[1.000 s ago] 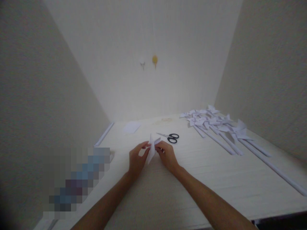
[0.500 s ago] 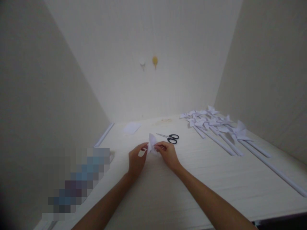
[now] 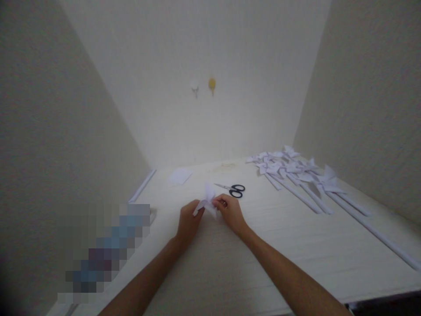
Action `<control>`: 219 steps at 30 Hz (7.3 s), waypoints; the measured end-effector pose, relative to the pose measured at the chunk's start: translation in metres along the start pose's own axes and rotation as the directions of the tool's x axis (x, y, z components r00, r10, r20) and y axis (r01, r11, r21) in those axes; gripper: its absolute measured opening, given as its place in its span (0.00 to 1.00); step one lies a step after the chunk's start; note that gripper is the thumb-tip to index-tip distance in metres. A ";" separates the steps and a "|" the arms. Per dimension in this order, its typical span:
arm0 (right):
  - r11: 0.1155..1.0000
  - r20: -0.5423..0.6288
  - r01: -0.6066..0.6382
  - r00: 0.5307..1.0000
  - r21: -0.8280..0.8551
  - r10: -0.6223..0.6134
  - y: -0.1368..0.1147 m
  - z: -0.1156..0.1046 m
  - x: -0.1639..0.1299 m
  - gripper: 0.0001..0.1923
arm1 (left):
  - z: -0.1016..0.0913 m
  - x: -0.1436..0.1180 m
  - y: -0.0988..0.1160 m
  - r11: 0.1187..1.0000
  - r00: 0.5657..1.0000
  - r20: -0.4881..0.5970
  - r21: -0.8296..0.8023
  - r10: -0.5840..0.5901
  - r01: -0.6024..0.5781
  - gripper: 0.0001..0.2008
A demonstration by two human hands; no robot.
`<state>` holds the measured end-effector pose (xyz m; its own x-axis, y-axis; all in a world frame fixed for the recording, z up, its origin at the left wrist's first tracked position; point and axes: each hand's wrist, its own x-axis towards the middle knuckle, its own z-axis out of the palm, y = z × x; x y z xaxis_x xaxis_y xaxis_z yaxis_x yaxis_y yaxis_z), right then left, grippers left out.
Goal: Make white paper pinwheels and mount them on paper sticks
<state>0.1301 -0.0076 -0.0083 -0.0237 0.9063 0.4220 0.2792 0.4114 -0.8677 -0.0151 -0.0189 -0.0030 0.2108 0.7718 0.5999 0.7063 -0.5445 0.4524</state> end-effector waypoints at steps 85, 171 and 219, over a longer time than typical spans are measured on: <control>0.994 0.059 -0.054 0.997 0.096 0.048 0.007 0.004 0.000 0.05 | -0.001 0.000 0.000 0.999 0.995 0.094 -0.025 0.044 -0.042 0.07; 0.992 0.025 -0.077 0.997 0.101 0.075 0.001 0.001 -0.001 0.06 | 0.001 0.002 -0.001 0.994 0.999 -0.029 0.109 -0.019 0.022 0.11; 0.982 0.030 -0.074 0.997 0.173 0.070 0.007 0.003 0.001 0.07 | 0.001 0.001 0.001 1.000 1.000 0.031 -0.010 0.006 -0.006 0.06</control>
<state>0.1296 -0.0038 -0.0150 -0.0331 0.9353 0.3524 0.1098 0.3538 -0.9289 -0.0137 -0.0187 -0.0028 0.2359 0.7780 0.5823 0.6981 -0.5525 0.4554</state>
